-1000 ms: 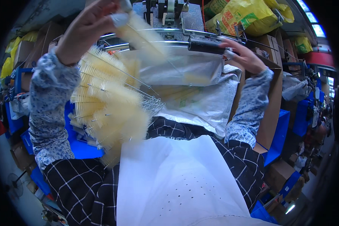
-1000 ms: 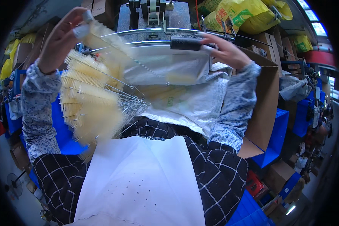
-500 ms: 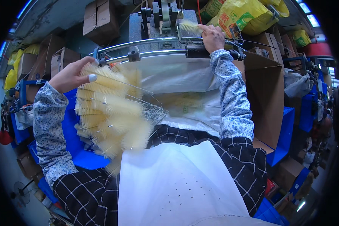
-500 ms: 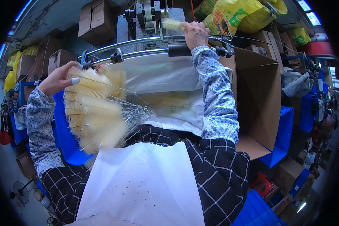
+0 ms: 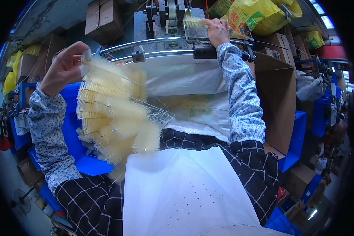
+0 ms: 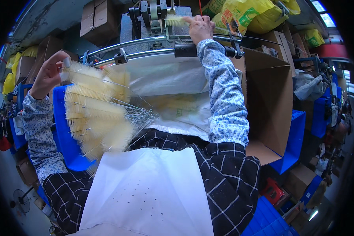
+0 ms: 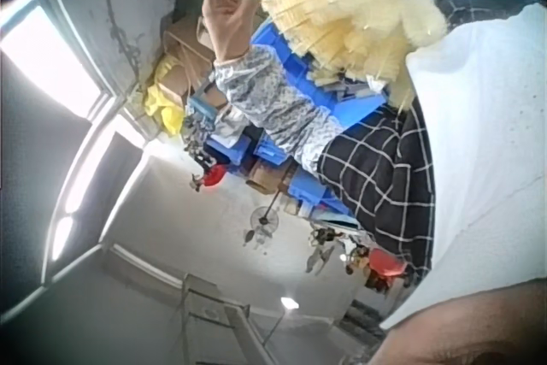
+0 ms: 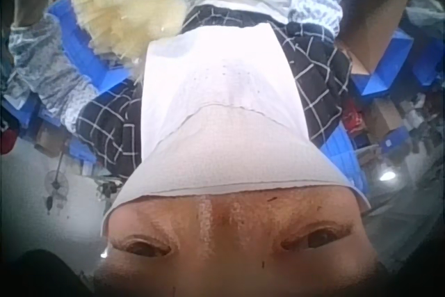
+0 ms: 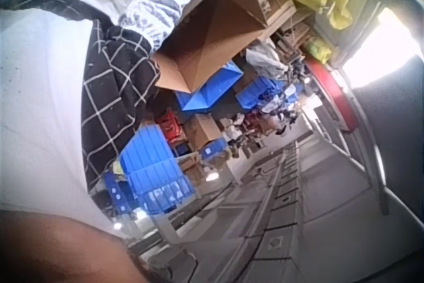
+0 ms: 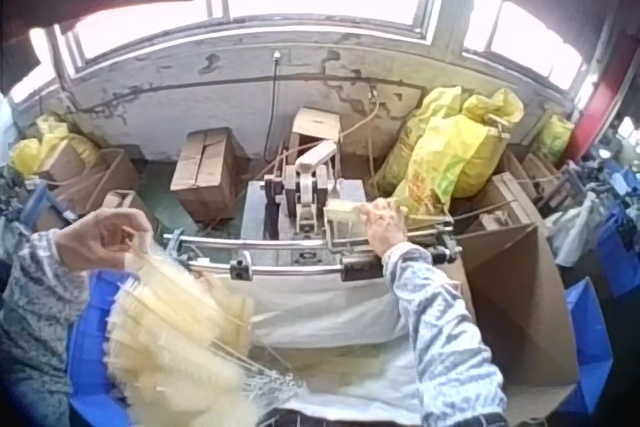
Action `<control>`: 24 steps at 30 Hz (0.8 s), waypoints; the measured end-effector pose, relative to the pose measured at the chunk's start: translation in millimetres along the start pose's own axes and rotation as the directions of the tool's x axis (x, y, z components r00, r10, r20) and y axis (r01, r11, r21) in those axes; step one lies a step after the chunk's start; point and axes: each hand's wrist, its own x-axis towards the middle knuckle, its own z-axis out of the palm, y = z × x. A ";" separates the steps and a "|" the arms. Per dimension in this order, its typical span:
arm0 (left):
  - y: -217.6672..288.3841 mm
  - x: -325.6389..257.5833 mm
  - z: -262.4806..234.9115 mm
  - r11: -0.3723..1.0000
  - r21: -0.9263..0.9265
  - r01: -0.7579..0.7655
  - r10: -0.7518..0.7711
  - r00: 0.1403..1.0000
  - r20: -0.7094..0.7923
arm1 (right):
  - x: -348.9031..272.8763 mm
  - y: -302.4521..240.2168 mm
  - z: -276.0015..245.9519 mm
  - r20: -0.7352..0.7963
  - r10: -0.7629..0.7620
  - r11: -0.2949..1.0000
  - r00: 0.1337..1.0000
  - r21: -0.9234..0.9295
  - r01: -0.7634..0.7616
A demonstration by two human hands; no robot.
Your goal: Manually selecting yellow brushes from a container and feeding them into a production machine for twisting or packaging.
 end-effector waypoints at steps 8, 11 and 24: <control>26.6 16.7 6.8 0.977 0.058 -0.203 0.205 0.978 -0.026 | 7.1 20.9 15.6 -0.107 -0.056 0.991 0.993 -0.126 0.043; 35.0 16.4 14.4 0.972 0.094 -0.216 0.221 0.974 -0.042 | -12.8 29.5 -5.3 -0.044 0.209 0.969 0.977 -0.122 -0.213; 39.9 11.8 5.5 0.958 0.088 -0.272 0.268 0.962 0.056 | -13.0 -11.3 1.4 -0.039 0.244 0.963 0.969 0.132 -0.237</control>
